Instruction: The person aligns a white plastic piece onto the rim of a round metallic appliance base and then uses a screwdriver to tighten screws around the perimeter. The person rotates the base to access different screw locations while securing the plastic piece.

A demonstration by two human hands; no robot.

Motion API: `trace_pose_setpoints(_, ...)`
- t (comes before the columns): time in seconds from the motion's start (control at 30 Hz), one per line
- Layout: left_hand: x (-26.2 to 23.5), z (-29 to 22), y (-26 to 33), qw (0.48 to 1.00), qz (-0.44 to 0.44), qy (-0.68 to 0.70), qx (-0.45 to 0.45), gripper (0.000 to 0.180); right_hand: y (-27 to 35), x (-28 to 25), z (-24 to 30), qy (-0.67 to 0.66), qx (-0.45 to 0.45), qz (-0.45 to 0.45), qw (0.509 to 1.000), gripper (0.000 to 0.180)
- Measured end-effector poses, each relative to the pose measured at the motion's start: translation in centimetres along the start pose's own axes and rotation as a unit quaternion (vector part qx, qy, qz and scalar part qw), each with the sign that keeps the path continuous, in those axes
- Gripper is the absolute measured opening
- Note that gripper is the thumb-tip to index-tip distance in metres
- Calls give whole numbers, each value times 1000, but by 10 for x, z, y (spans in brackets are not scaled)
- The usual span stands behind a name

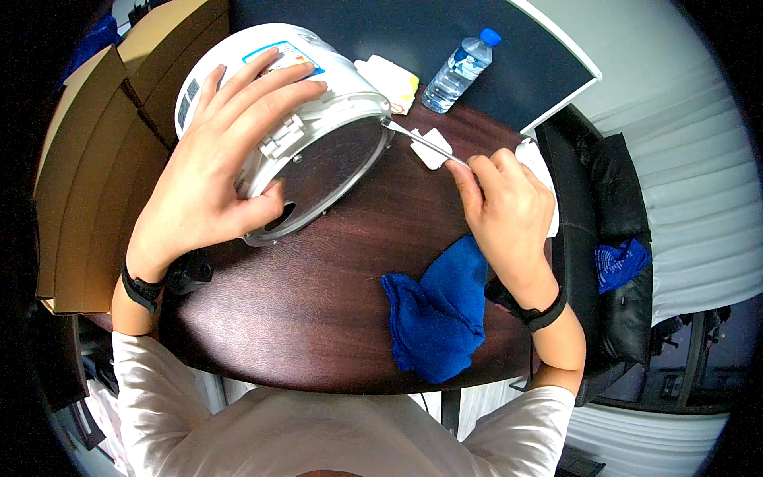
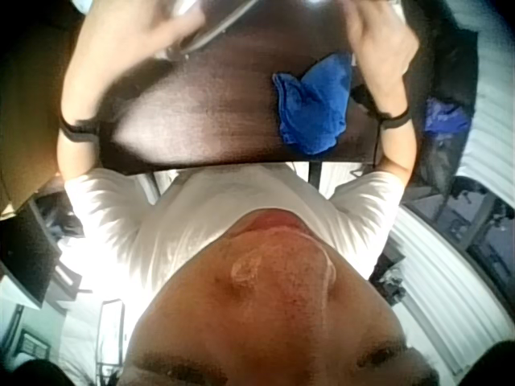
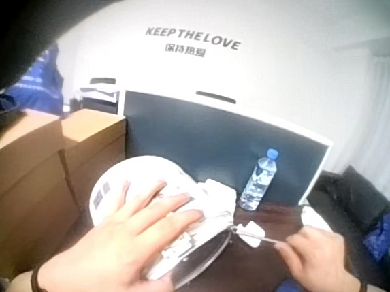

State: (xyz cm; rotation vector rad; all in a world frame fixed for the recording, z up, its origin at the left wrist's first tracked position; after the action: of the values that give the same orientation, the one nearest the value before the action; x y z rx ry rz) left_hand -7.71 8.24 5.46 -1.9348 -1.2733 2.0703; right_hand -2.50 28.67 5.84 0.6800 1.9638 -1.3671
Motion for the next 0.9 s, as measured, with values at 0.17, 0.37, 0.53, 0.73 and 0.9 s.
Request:
trace_pose_setpoints(0.17,0,-1,0,1000,-1,-7,5,77,-2,-2,5,5,-11,0,1000,23)
trace_pose_setpoints(0.37,0,-2,3,1000,-21,-13,11,78,24,71,-24,-357,225,227,878,32)
trace_pose_setpoints(0.53,3,0,3,999,-33,-19,10,79,63,102,8,-680,412,343,501,47)
trace_pose_setpoints(0.73,4,1,4,999,-36,-16,1,78,63,102,7,-681,398,365,494,47)
trace_pose_setpoints(0.9,3,1,3,999,-39,-9,-1,79,17,61,-27,-370,161,180,897,35)
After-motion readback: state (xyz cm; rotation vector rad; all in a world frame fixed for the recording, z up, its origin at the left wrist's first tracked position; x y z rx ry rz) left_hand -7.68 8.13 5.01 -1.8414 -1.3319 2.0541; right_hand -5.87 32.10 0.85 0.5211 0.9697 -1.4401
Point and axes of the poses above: each hand's wrist, its own y-axis away from the middle knuckle, its own x-axis out of the palm, z = x × y, the point moved 10 cm from there along -y, towards the middle knuckle, and after that the axes turned 1 degree about -x, right-handed, at the moved point
